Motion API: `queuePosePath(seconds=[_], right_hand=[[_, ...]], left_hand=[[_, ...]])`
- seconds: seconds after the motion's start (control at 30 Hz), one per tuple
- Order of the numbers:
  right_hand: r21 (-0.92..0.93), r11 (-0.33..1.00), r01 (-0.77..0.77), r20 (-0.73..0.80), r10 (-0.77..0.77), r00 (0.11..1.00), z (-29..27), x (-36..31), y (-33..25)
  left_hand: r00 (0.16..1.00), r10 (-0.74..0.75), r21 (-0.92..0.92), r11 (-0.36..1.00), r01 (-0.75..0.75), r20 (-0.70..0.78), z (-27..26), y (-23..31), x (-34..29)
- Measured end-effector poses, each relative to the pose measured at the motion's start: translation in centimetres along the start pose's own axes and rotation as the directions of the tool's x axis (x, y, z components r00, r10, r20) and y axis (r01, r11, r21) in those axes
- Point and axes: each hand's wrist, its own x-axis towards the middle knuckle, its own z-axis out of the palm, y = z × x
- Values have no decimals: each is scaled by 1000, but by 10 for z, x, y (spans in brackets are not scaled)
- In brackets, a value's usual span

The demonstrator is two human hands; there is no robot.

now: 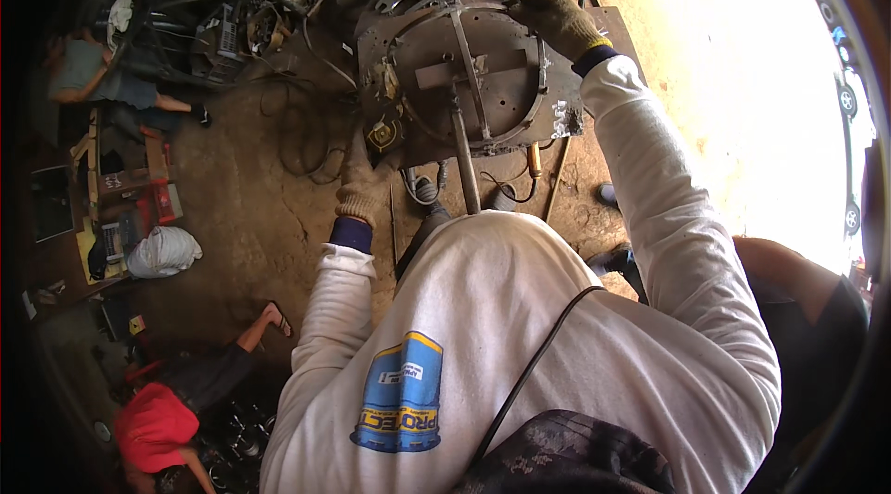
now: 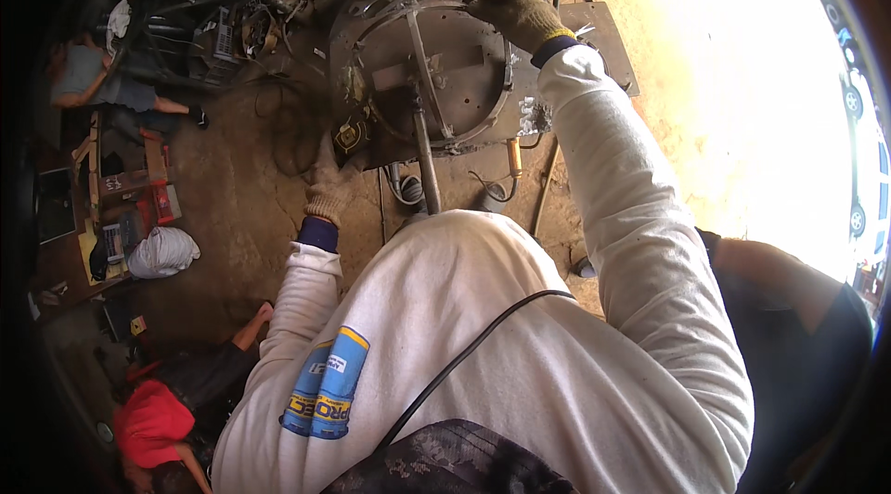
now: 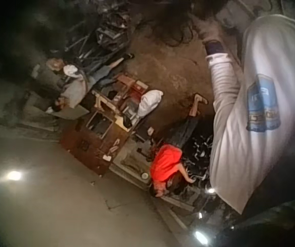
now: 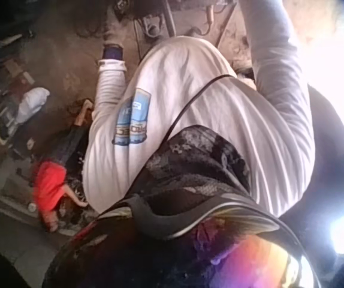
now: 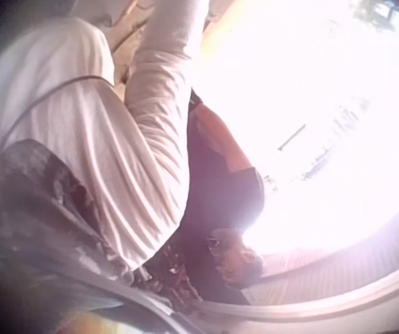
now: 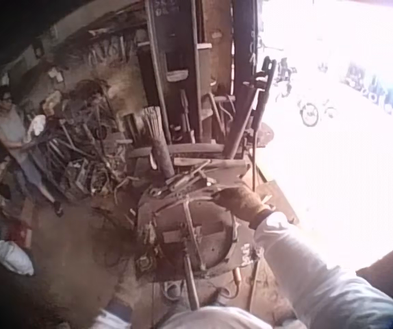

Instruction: The person grinds a small metal piece, uses a tape measure to check dimensions on a large circular frame, and then works with an assistant to position a metal rod and strike it with a hammer.

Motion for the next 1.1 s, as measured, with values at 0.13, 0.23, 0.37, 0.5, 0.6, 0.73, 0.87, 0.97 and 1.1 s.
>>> queuePosePath(seconds=[0.13,0.23,0.37,0.5,0.6,0.73,0.87,0.97,1.1], right_hand=[[-14,1000,-19,4,19,1000,-2,-4,-15],[0,1000,-9,10,9,1000,-3,-4,-13],[30,998,-47,-20,48,999,-11,-8,-15],[8,949,-317,-307,304,902,-16,-35,-14],[-14,920,-392,-374,358,855,-19,-76,-29],[110,943,-314,-457,329,826,11,-121,4],[168,961,-222,-504,277,818,28,-132,5],[113,975,-189,-536,220,815,33,-133,10],[-147,972,-182,-581,64,812,40,-133,20]], left_hand=[[1000,29,-33,999,-29,-6,-1,-4,-1],[1000,7,-49,999,-6,14,-1,-4,1],[1000,27,-34,999,-27,13,1,-4,2],[998,60,-37,998,-59,5,2,-11,4],[1000,3,-31,1000,-3,-7,3,-10,-1],[998,58,-55,997,-58,-19,7,-18,2],[996,88,-83,993,-89,-15,5,-20,3],[998,59,-104,993,-61,-16,4,-10,-1],[999,49,-72,996,-50,-18,2,-1,-4]])
